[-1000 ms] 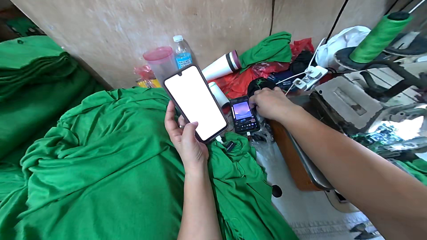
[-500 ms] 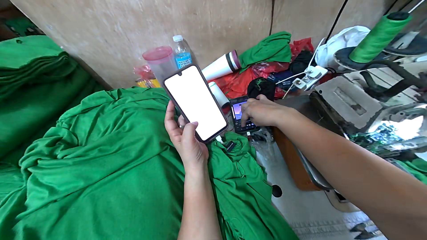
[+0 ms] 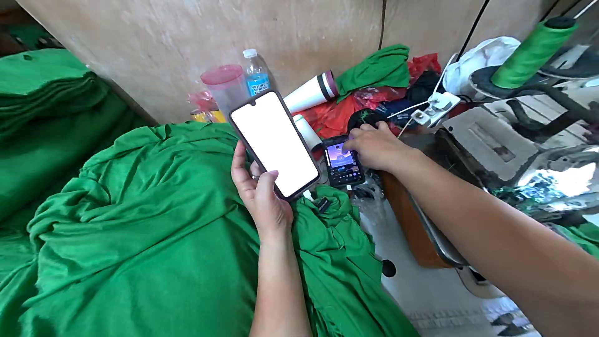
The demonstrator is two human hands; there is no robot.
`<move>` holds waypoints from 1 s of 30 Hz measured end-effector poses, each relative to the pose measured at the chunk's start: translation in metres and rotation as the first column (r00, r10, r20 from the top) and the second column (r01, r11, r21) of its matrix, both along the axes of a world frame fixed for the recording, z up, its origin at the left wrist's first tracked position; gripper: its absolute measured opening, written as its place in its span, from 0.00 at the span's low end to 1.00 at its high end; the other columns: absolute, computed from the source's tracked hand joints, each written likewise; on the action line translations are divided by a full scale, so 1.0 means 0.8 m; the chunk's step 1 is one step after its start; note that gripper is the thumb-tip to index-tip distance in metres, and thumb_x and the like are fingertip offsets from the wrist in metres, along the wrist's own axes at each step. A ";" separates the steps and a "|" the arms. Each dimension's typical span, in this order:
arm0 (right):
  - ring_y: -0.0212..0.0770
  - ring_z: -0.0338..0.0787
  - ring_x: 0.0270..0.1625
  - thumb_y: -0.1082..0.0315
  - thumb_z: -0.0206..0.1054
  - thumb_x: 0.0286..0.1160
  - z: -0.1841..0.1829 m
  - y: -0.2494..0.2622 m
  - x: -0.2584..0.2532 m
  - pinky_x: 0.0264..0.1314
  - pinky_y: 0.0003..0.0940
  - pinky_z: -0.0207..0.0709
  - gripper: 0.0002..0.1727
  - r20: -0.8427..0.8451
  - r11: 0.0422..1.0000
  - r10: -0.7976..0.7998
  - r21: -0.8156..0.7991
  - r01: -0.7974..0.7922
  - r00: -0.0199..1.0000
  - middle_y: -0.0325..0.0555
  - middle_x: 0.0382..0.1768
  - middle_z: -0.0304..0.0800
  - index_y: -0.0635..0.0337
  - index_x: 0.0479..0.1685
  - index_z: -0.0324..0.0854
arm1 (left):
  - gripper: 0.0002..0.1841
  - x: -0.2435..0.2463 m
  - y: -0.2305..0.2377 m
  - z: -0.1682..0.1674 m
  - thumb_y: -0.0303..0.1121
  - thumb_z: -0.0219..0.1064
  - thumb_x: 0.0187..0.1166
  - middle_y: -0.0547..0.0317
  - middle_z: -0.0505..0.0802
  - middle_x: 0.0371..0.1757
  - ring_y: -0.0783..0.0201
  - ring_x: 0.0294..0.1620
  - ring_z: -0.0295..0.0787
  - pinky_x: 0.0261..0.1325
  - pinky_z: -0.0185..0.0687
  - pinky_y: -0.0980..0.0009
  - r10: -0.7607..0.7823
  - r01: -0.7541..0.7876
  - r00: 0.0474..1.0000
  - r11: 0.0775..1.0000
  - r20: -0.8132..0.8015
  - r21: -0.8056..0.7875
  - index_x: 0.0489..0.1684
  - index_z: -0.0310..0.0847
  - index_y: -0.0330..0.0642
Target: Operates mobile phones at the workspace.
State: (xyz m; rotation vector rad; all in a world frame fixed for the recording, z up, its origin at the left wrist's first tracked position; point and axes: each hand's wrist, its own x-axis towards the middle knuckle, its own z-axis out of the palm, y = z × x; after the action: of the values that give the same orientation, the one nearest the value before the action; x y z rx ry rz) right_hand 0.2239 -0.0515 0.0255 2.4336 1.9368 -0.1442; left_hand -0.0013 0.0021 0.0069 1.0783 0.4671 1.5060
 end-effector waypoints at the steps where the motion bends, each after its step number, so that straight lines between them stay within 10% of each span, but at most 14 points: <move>1: 0.59 0.77 0.75 0.80 0.70 0.70 0.000 0.000 0.001 0.75 0.71 0.59 0.23 -0.003 1.000 -0.004 -0.004 0.004 1.000 0.50 0.65 0.87 0.44 0.60 0.92 | 0.37 0.000 0.000 0.000 0.16 0.48 0.72 0.55 0.82 0.70 0.64 0.62 0.86 0.58 0.87 0.64 0.002 -0.002 1.000 1.000 0.004 -0.006 0.87 0.57 0.48; 16: 0.63 0.81 0.71 0.68 0.71 0.78 0.010 -0.001 0.001 0.67 0.68 0.67 0.10 -0.010 0.967 -0.240 0.084 0.240 0.971 0.59 0.59 0.89 0.63 0.52 0.88 | 0.37 0.001 -0.001 0.002 0.15 0.48 0.72 0.55 0.81 0.71 0.64 0.63 0.86 0.60 0.87 0.63 -0.002 0.002 1.000 1.000 0.019 -0.013 0.87 0.57 0.47; 30: 0.64 0.78 0.76 0.72 0.66 0.82 0.010 -0.003 0.007 0.71 0.69 0.65 0.14 -0.017 0.972 -0.229 0.046 0.230 0.973 0.57 0.64 0.88 0.52 0.59 0.91 | 0.37 0.000 0.000 0.000 0.15 0.49 0.71 0.56 0.81 0.71 0.64 0.62 0.86 0.59 0.87 0.64 -0.011 0.011 1.000 1.000 0.027 -0.009 0.87 0.56 0.48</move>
State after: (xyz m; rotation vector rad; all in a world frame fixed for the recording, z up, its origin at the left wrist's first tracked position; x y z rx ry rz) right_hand 0.2293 -0.0536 0.0333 2.6870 1.6750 -0.1186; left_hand -0.0014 0.0023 0.0069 1.0509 0.4484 1.5053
